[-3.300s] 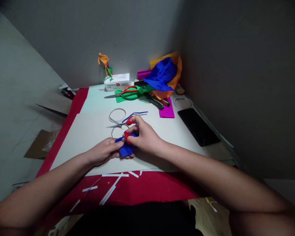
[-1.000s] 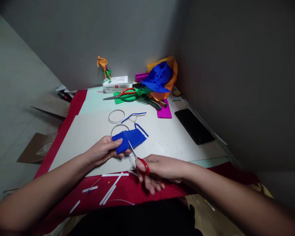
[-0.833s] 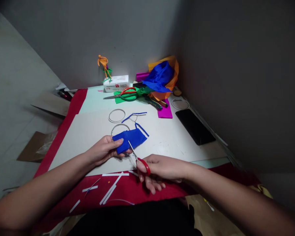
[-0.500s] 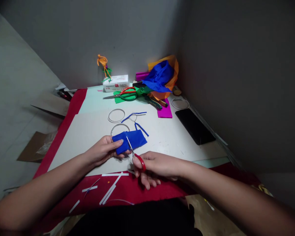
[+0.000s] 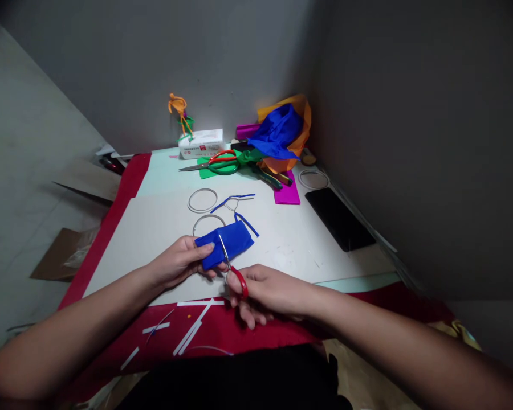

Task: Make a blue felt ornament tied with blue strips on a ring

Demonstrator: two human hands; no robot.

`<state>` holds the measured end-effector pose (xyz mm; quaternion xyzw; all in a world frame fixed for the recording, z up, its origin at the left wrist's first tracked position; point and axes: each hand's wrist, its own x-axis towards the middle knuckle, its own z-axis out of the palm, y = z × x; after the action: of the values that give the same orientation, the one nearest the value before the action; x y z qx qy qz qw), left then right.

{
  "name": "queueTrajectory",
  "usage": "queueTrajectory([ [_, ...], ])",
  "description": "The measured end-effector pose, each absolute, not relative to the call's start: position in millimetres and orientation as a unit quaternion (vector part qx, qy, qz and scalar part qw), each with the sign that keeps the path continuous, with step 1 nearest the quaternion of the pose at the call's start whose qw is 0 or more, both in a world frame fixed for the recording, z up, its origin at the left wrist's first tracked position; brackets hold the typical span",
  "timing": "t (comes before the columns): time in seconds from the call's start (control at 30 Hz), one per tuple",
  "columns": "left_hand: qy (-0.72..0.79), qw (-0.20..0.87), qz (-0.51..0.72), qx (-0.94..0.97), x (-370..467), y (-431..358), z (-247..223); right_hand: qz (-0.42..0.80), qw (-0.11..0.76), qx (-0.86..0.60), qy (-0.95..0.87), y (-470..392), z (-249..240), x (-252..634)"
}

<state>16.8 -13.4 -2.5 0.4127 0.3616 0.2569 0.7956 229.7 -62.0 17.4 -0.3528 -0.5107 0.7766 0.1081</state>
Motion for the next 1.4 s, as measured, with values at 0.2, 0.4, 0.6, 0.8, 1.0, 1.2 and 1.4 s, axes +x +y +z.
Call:
queueTrajectory([
  [0.2, 0.357, 0.799, 0.257, 0.41, 17.0, -13.4, -0.7, 0.78, 0.128, -0.353, -0.501, -65.0, 15.7, 227.6],
  [0.4, 0.353, 0.804, 0.263, 0.399, 18.1, -14.2, 2.1, 0.773, 0.123, -0.366, -0.503, -67.4, 16.0, 229.9],
  [0.6, 0.343, 0.814, 0.269, 0.384, 18.3, -14.4, 2.8, 0.767, 0.126, -0.371, -0.507, -67.9, 17.7, 229.9],
  [0.8, 0.34, 0.815, 0.268, 0.384, 19.3, -13.5, 3.3, 0.763, 0.132, -0.373, -0.511, -68.5, 15.9, 228.9],
  [1.0, 0.352, 0.808, 0.271, 0.386, 20.0, -13.3, 3.7, 0.757, 0.133, -0.368, -0.523, -69.1, 16.1, 228.5],
  [1.2, 0.358, 0.802, 0.263, 0.399, 19.5, -13.6, 1.7, 0.778, 0.116, -0.359, -0.502, -66.4, 17.5, 228.6],
  [1.4, 0.363, 0.794, 0.262, 0.412, 19.3, -13.9, 0.2, 0.768, 0.115, -0.38, -0.503, -62.3, 20.5, 225.6],
])
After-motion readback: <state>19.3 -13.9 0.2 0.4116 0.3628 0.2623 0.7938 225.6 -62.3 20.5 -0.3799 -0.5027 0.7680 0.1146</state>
